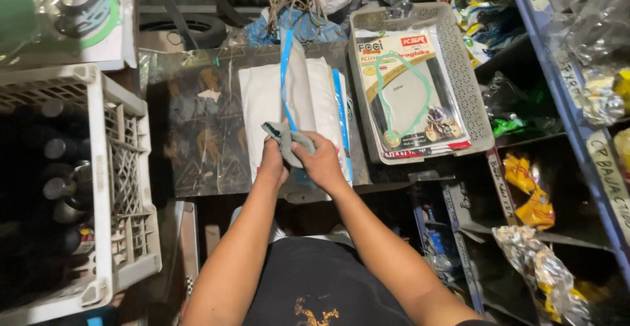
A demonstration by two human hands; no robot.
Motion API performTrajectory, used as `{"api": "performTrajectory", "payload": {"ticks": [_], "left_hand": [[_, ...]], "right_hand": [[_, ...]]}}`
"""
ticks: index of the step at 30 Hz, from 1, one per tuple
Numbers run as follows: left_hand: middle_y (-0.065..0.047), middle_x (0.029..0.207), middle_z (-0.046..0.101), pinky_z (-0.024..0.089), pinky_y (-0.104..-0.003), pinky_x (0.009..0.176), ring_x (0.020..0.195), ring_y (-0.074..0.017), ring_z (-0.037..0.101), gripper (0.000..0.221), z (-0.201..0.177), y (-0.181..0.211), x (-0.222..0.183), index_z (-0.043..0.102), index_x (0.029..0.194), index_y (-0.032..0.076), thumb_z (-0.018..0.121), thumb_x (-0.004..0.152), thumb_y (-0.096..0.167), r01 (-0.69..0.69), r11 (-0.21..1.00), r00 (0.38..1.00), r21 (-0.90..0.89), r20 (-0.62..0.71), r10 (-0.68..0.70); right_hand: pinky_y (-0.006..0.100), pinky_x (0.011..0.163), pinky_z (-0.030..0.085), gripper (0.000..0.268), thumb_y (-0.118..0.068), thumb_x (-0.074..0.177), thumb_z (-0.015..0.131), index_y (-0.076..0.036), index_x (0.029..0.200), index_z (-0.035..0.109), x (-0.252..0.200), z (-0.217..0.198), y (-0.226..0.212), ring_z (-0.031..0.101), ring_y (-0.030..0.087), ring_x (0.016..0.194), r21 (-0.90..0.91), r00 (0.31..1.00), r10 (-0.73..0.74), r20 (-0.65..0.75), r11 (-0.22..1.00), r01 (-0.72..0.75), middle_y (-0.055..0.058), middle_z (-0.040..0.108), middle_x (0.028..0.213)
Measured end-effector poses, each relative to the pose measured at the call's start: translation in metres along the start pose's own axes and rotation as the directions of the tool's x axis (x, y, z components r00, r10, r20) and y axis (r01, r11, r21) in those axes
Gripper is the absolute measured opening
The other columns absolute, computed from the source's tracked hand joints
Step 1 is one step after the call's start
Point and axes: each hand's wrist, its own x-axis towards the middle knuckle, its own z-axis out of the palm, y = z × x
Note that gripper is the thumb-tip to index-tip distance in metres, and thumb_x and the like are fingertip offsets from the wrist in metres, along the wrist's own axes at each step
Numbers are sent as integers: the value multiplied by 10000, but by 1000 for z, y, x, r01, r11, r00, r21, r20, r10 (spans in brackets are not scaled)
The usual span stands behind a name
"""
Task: Wiping dust off plastic-wrapped motorcycle gasket kits using a cleaning cloth.
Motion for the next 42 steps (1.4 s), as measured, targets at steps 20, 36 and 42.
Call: {"api": "performTrajectory", "payload": {"ticks": [20,36,42], "left_hand": [[-281,1388,536,379,-582,1082,1305,-449,457,574,-48,6,16,486,1451,33,666,975,298,83,759,976,646,-205,67],[-17,1741,143,207,-565,1269,1590,-368,141,1278,-53,57,10,136,1668,296,706,672,857,-390,-460,894,797,208,-398],[39,1684,331,177,-534,1285,1593,-300,192,1060,-53,67,26,326,1619,220,765,770,678,-473,-588,870,656,241,-430]], "right_hand": [[474,1142,426,364,14,917,575,-84,1239,713,10,15,75,606,364,1274,-179,991,-136,17,974,137,155,701,1241],[627,1190,269,549,-279,1074,421,-23,1560,412,59,8,108,386,440,1448,-860,966,-159,204,442,254,243,458,1547],[493,1256,281,589,-338,949,582,-136,1498,510,93,49,82,456,310,1466,-518,781,-145,608,673,529,131,550,1513]]}}
